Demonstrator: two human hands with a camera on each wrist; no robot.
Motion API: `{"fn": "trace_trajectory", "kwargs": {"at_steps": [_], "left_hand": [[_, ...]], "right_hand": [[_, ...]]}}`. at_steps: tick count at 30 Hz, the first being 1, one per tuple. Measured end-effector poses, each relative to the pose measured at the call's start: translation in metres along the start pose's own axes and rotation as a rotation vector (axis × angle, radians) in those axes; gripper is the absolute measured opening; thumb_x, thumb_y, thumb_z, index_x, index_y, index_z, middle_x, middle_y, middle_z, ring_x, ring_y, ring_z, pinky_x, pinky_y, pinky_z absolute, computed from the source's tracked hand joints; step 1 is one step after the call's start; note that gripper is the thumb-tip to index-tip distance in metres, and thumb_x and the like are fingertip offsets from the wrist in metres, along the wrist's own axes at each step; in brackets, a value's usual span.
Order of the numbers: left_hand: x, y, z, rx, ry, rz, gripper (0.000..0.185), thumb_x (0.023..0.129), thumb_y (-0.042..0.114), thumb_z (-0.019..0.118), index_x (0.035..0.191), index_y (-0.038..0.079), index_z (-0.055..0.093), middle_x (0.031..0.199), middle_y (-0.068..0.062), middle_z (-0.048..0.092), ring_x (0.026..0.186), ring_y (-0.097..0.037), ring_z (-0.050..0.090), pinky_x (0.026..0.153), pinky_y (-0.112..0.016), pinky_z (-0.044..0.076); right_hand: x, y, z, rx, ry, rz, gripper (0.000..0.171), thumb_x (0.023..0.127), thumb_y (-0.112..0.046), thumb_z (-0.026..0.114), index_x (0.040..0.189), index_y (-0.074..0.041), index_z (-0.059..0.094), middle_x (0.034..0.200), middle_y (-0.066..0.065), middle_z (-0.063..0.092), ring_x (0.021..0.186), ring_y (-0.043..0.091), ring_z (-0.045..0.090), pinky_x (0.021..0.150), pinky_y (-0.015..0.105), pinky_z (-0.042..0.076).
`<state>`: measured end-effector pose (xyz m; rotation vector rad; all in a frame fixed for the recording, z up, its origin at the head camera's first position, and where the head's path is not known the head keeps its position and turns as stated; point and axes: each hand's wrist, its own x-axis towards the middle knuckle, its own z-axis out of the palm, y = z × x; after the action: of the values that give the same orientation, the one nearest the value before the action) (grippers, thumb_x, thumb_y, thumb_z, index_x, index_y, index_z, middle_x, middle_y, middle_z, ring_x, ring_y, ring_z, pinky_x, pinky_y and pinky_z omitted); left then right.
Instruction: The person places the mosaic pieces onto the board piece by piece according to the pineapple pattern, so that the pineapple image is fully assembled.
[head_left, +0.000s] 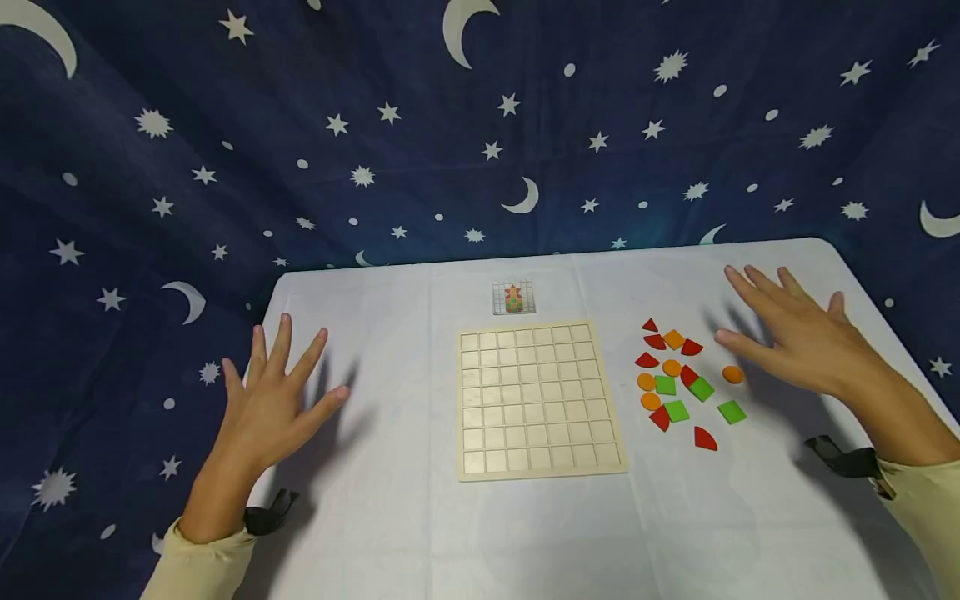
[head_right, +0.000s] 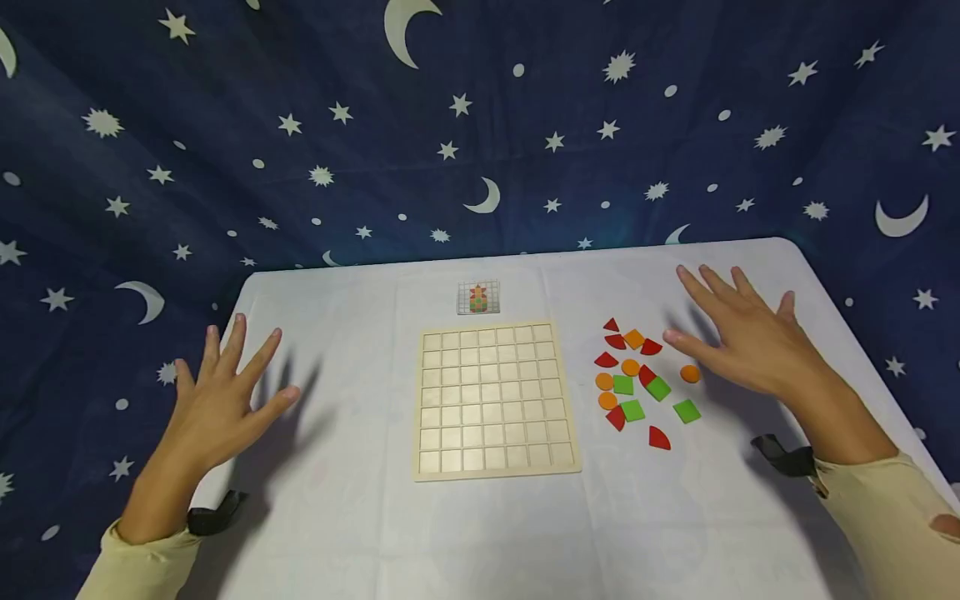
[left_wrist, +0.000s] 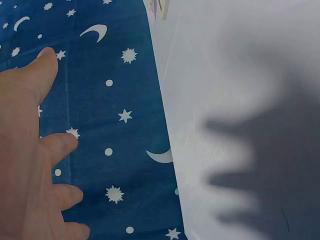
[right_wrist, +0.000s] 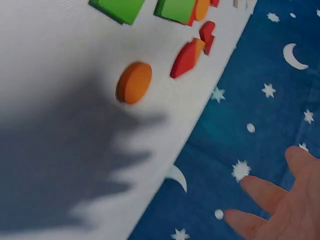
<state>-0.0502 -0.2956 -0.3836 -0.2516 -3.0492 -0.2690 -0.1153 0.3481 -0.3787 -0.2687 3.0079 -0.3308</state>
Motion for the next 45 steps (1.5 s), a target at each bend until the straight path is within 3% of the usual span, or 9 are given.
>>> {"fn": "trace_trajectory", "kwargs": {"at_steps": [3, 7, 11, 14, 17, 21, 28, 40, 45], "left_hand": [[0.007, 0.003, 0.008, -0.096, 0.008, 0.009, 0.078, 0.098, 0.059, 0.057, 0.163, 0.026, 0.03, 0.172, -0.014, 0.01, 0.157, -0.046, 0.005, 0.109, -0.084, 0.009], [0.021, 0.013, 0.023, -0.291, 0.008, 0.05, 0.065, 0.104, 0.045, 0.056, 0.159, 0.015, 0.038, 0.166, -0.018, 0.03, 0.148, -0.048, 0.033, 0.109, -0.074, 0.029], [0.037, 0.031, 0.042, -0.449, 0.022, 0.11, 0.055, 0.103, 0.031, 0.061, 0.15, 0.004, 0.05, 0.152, -0.019, 0.049, 0.14, -0.042, 0.047, 0.109, -0.062, 0.04], [0.048, 0.051, 0.055, -0.483, 0.01, 0.132, 0.052, 0.1, 0.029, 0.067, 0.143, 0.001, 0.056, 0.145, -0.019, 0.056, 0.137, -0.039, 0.052, 0.11, -0.057, 0.042], [0.057, 0.071, 0.065, -0.445, -0.054, 0.129, 0.056, 0.097, 0.035, 0.071, 0.143, 0.006, 0.059, 0.147, -0.018, 0.055, 0.138, -0.039, 0.051, 0.112, -0.059, 0.04], [0.063, 0.093, 0.074, -0.326, -0.174, 0.12, 0.067, 0.091, 0.049, 0.075, 0.147, 0.017, 0.057, 0.156, -0.017, 0.046, 0.147, -0.042, 0.039, 0.112, -0.077, 0.025], [0.071, 0.106, 0.082, -0.256, -0.319, 0.068, 0.085, 0.08, 0.061, 0.08, 0.153, 0.03, 0.05, 0.169, -0.016, 0.023, 0.157, -0.047, 0.008, 0.104, -0.089, -0.001], [0.074, 0.107, 0.082, -0.258, -0.356, 0.048, 0.085, 0.082, 0.061, 0.077, 0.155, 0.034, 0.046, 0.172, -0.015, 0.014, 0.157, -0.047, 0.001, 0.103, -0.089, -0.002], [0.072, 0.107, 0.083, -0.253, -0.351, 0.048, 0.084, 0.082, 0.062, 0.077, 0.155, 0.034, 0.045, 0.172, -0.015, 0.014, 0.157, -0.047, 0.002, 0.104, -0.089, -0.002]], "right_hand": [[0.014, -0.005, 0.005, 0.002, -0.085, 0.003, 0.092, 0.096, -0.065, 0.053, 0.165, -0.03, 0.004, 0.165, 0.027, 0.026, 0.15, 0.055, 0.021, 0.106, 0.085, 0.014], [0.034, -0.014, 0.018, 0.027, -0.159, -0.015, 0.085, 0.097, -0.066, 0.052, 0.165, -0.025, 0.019, 0.146, 0.029, 0.052, 0.133, 0.052, 0.047, 0.097, 0.077, 0.039], [0.051, -0.026, 0.034, 0.085, -0.16, -0.083, 0.069, 0.099, -0.056, 0.059, 0.153, -0.014, 0.049, 0.12, 0.018, 0.07, 0.11, 0.038, 0.062, 0.094, 0.065, 0.049], [0.062, -0.034, 0.044, 0.095, -0.122, -0.141, 0.054, 0.097, -0.046, 0.067, 0.136, -0.008, 0.067, 0.109, 0.013, 0.072, 0.099, 0.03, 0.065, 0.092, 0.058, 0.052], [0.07, -0.039, 0.049, 0.098, -0.09, -0.158, 0.043, 0.094, -0.039, 0.074, 0.121, -0.006, 0.074, 0.105, 0.013, 0.073, 0.094, 0.028, 0.065, 0.09, 0.056, 0.053], [0.077, -0.043, 0.054, 0.125, -0.088, -0.116, 0.031, 0.092, -0.028, 0.077, 0.112, -0.004, 0.074, 0.095, 0.01, 0.073, 0.087, 0.027, 0.061, 0.087, 0.052, 0.052], [0.079, -0.047, 0.058, 0.208, -0.097, -0.037, 0.015, 0.093, -0.017, 0.077, 0.102, -0.007, 0.072, 0.086, 0.008, 0.068, 0.085, 0.027, 0.057, 0.081, 0.044, 0.049], [0.084, -0.076, 0.056, 0.36, -0.008, -0.082, 0.006, 0.089, -0.015, 0.08, 0.092, -0.014, 0.076, 0.08, 0.003, 0.068, 0.079, 0.023, 0.057, 0.071, 0.035, 0.045], [0.092, -0.108, 0.062, 0.532, -0.085, -0.09, 0.008, 0.092, -0.017, 0.077, 0.099, -0.019, 0.08, 0.097, 0.003, 0.075, 0.084, 0.023, 0.061, 0.07, 0.034, 0.049]]}}
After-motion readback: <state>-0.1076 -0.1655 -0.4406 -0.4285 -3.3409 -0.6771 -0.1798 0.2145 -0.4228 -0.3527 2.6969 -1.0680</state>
